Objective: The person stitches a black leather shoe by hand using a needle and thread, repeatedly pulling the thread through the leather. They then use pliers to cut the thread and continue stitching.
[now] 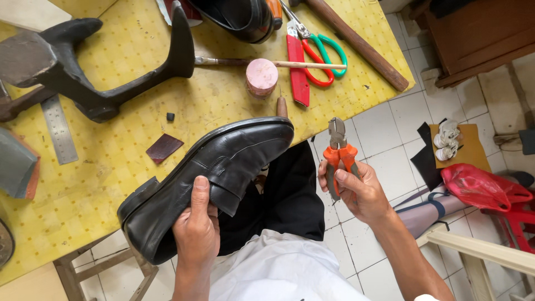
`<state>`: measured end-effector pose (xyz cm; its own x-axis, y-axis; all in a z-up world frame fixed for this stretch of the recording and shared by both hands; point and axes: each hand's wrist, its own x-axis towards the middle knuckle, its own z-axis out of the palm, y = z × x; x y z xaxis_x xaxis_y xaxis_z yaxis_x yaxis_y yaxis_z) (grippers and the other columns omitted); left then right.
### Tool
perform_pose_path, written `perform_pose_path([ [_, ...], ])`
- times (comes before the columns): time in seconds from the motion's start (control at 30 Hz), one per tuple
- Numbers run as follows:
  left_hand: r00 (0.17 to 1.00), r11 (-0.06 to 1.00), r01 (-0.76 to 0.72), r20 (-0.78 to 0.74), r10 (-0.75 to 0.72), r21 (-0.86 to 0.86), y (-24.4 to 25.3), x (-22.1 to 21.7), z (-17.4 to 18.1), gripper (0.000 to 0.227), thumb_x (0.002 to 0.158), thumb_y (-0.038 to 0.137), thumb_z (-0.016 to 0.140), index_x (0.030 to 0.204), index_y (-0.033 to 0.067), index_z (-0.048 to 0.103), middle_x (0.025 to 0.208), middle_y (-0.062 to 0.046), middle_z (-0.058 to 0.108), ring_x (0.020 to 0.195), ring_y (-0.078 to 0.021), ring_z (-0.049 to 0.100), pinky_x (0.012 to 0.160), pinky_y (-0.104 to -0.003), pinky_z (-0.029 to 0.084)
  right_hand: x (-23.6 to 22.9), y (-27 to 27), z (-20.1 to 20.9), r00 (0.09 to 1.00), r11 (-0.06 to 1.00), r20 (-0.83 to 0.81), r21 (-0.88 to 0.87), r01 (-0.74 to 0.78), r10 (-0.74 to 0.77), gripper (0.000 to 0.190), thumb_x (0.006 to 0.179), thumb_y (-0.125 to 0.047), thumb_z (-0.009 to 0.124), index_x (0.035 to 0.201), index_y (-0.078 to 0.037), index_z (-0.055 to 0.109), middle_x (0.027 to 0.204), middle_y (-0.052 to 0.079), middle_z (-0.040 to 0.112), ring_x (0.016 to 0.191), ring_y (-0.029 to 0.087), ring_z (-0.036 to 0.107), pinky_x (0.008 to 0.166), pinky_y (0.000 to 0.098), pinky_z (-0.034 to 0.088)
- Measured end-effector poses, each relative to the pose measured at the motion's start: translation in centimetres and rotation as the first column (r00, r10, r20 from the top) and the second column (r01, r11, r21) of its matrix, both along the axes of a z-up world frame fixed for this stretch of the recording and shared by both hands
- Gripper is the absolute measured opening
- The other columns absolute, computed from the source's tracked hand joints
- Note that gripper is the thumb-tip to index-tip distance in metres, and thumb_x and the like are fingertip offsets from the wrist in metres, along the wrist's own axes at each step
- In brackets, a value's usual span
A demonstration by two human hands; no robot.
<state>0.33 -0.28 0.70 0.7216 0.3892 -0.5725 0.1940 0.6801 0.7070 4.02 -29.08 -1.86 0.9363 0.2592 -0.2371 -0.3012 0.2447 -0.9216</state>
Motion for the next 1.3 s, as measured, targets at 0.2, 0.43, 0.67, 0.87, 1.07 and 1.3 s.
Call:
perform_pose_path([
  [0.2, 0.998, 0.998, 0.039, 0.056, -0.041, 0.039, 0.1, -0.2, -0.3, 0.040, 0.097, 0.020, 0.057, 0.128, -0.0043, 0.065, 0.131, -0.014, 0.070, 0.123, -0.0251, 0.068, 0.107, -0.036, 0.057, 0.4, -1.4, 0.7, 0.750, 0.514, 0.530, -0.805, 0.297, 0.396, 0.037, 0.091, 0.006, 0.060, 0.128, 0.008, 0.063, 0.149, 0.027, 0.050, 0.140, 0.044, 0.051, 0.115, 0.0533, 0.047],
  [0.43, 1.000, 0.999, 0.022, -0.016, -0.022, 0.049, -0.1, -0.1, -0.1, 0.042, 0.095, 0.020, 0.059, 0.129, -0.0040, 0.065, 0.130, -0.012, 0.071, 0.120, -0.0235, 0.070, 0.102, -0.033, 0.059, 1.2, -4.7, 1.4, 0.755, 0.227, 0.529, -0.848, 0.478, 0.387, 0.042, 0.086, 0.015, 0.061, 0.126, 0.005, 0.069, 0.158, 0.030, 0.038, 0.142, 0.046, 0.042, 0.117, 0.0593, 0.039],
  [0.67, 0.957, 0.971, 0.165, -0.265, -0.116, 0.173, 0.2, -0.9, -0.6, 0.034, 0.099, 0.034, 0.062, 0.087, 0.0044, 0.052, 0.089, -0.006, 0.056, 0.085, -0.0162, 0.054, 0.081, -0.030, 0.049, 2.8, -2.9, 3.7, 0.686, 0.276, 0.566, -0.824, 0.496, 0.458, 0.030, 0.095, 0.006, 0.069, 0.125, 0.010, 0.069, 0.150, 0.030, 0.048, 0.137, 0.046, 0.050, 0.116, 0.0529, 0.040],
  [0.87, 0.978, 0.870, 0.155, 0.055, -0.203, 0.468, 0.9, -0.6, 0.5, 0.039, 0.098, 0.032, 0.058, 0.120, 0.0034, 0.074, 0.133, -0.006, 0.070, 0.132, -0.0147, 0.060, 0.123, -0.030, 0.039, 3.3, 1.1, 4.8, 0.521, 0.327, 0.537, -0.835, 0.443, 0.663, 0.025, 0.094, 0.001, 0.073, 0.116, 0.013, 0.070, 0.145, 0.034, 0.054, 0.131, 0.049, 0.052, 0.109, 0.0577, 0.043],
  [1.07, 0.970, 0.855, 0.148, 0.095, -0.224, 0.498, 1.1, -0.6, 1.1, 0.040, 0.096, 0.034, 0.061, 0.122, 0.0057, 0.072, 0.135, -0.006, 0.069, 0.135, -0.0169, 0.060, 0.125, -0.032, 0.037, 2.5, 4.9, 5.6, 0.358, 0.287, 0.492, -0.822, 0.491, 0.794, 0.015, 0.089, -0.001, 0.071, 0.104, -0.004, 0.070, 0.140, 0.020, 0.060, 0.125, 0.042, 0.055, 0.100, 0.0526, 0.044],
  [1.3, 0.951, 0.809, 0.099, 0.184, -0.248, 0.579, 1.1, -0.8, 0.7, 0.036, 0.098, 0.032, 0.061, 0.121, 0.0063, 0.072, 0.131, -0.007, 0.070, 0.132, -0.0203, 0.062, 0.125, -0.035, 0.039, 2.3, 6.8, 7.0, 0.248, 0.290, 0.473, -0.796, 0.531, 0.845, 0.019, 0.095, -0.002, 0.065, 0.112, -0.009, 0.069, 0.143, 0.016, 0.058, 0.125, 0.039, 0.057, 0.099, 0.0522, 0.043],
])
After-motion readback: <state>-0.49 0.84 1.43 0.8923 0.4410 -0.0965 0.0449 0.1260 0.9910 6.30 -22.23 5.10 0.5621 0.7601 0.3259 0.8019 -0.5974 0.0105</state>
